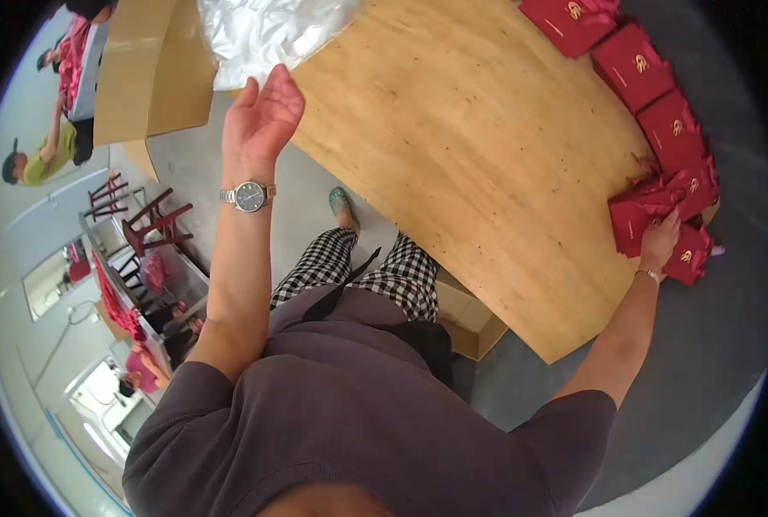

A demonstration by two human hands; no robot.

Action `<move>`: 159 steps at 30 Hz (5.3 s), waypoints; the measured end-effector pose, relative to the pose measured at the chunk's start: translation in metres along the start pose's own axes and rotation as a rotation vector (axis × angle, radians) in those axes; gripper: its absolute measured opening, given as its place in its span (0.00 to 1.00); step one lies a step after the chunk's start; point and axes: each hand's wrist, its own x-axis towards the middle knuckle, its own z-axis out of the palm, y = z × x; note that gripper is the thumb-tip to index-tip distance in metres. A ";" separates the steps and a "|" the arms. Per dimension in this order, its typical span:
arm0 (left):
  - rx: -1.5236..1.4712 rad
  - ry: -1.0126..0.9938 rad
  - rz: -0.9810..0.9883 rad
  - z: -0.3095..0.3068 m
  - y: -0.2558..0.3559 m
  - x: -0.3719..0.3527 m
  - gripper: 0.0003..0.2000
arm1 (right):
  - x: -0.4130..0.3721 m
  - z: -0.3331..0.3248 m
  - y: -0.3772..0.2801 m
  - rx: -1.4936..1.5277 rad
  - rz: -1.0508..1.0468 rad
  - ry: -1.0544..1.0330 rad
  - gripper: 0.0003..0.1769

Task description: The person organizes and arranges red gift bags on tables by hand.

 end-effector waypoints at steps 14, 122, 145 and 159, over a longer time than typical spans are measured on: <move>-0.155 0.001 0.178 0.011 0.155 -0.135 0.15 | -0.028 -0.110 -0.216 0.273 -0.090 0.146 0.25; -0.027 -0.023 0.897 -0.551 1.190 -0.863 0.24 | -1.100 -0.697 -1.788 1.254 -1.624 -1.563 0.30; 0.296 0.032 0.112 -0.345 1.216 -0.462 0.23 | -0.674 -0.623 -1.729 1.925 -0.736 -1.376 0.24; 0.450 0.205 1.046 -0.251 1.390 -0.321 0.26 | -0.553 -0.642 -1.859 1.435 -1.119 -1.013 0.42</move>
